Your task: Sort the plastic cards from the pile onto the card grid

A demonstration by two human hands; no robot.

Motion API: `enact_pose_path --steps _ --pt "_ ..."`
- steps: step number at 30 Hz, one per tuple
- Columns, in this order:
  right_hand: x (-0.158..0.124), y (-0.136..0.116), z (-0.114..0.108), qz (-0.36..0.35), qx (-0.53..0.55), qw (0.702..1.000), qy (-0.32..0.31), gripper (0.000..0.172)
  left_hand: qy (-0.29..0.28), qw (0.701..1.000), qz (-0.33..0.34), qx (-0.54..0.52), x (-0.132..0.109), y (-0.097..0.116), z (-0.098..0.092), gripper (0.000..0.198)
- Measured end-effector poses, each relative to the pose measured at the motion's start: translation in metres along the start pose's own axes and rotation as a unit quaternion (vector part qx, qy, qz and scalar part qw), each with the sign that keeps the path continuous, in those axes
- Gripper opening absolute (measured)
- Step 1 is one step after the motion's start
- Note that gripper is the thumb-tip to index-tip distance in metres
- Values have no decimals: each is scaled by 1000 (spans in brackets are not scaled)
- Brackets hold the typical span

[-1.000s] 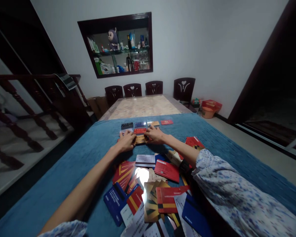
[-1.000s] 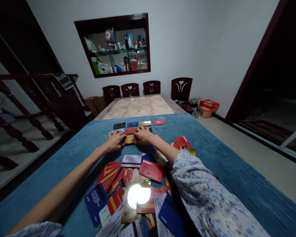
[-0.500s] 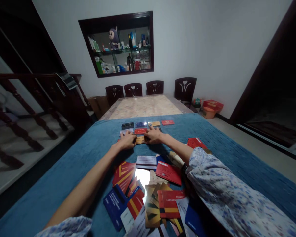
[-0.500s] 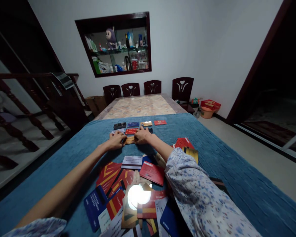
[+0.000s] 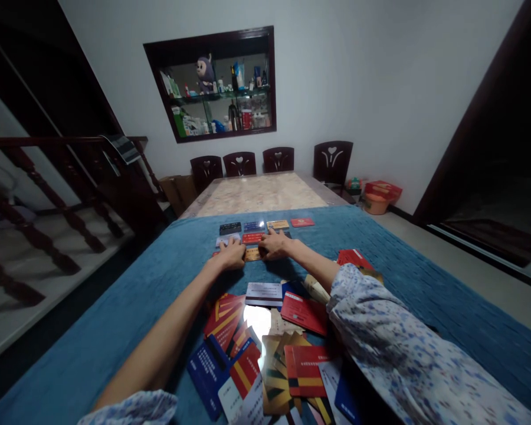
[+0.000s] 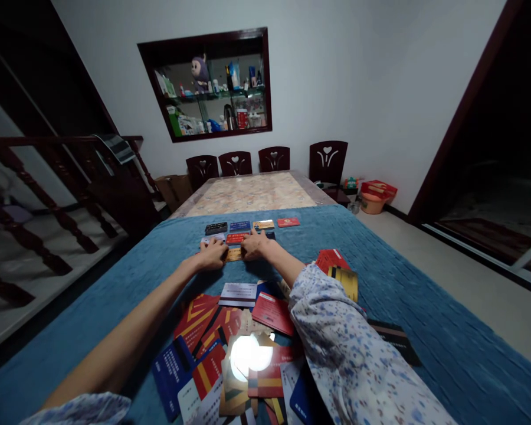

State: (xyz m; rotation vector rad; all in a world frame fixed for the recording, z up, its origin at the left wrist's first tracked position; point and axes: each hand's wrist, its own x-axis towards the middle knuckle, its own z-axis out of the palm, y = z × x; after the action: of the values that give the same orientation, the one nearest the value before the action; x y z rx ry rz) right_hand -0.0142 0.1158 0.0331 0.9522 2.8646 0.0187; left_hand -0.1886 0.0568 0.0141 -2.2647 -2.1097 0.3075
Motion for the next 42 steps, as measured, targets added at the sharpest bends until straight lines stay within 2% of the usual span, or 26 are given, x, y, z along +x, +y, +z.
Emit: enact_pose_path --steps 4,13,25,31,37,42 --pt "2 -1 -1 25 -12 1000 -14 42 8 1000 -2 0 -1 2 2 37" --pt "8 -6 4 10 -31 999 -2 34 12 1000 -6 6 -5 6 2 35" --pt "8 -12 0 6 -71 997 2 40 27 999 -16 15 -17 16 -7 33" --pt "-7 -9 -3 -13 -85 995 50 41 88 996 19 19 -29 18 -8 31" --pt "-36 -8 1 -23 -50 993 101 33 108 993 39 5 -34 14 -1 28" --pt "-62 -13 8 -27 -20 991 131 32 130 990 47 -23 -42 14 5 35"
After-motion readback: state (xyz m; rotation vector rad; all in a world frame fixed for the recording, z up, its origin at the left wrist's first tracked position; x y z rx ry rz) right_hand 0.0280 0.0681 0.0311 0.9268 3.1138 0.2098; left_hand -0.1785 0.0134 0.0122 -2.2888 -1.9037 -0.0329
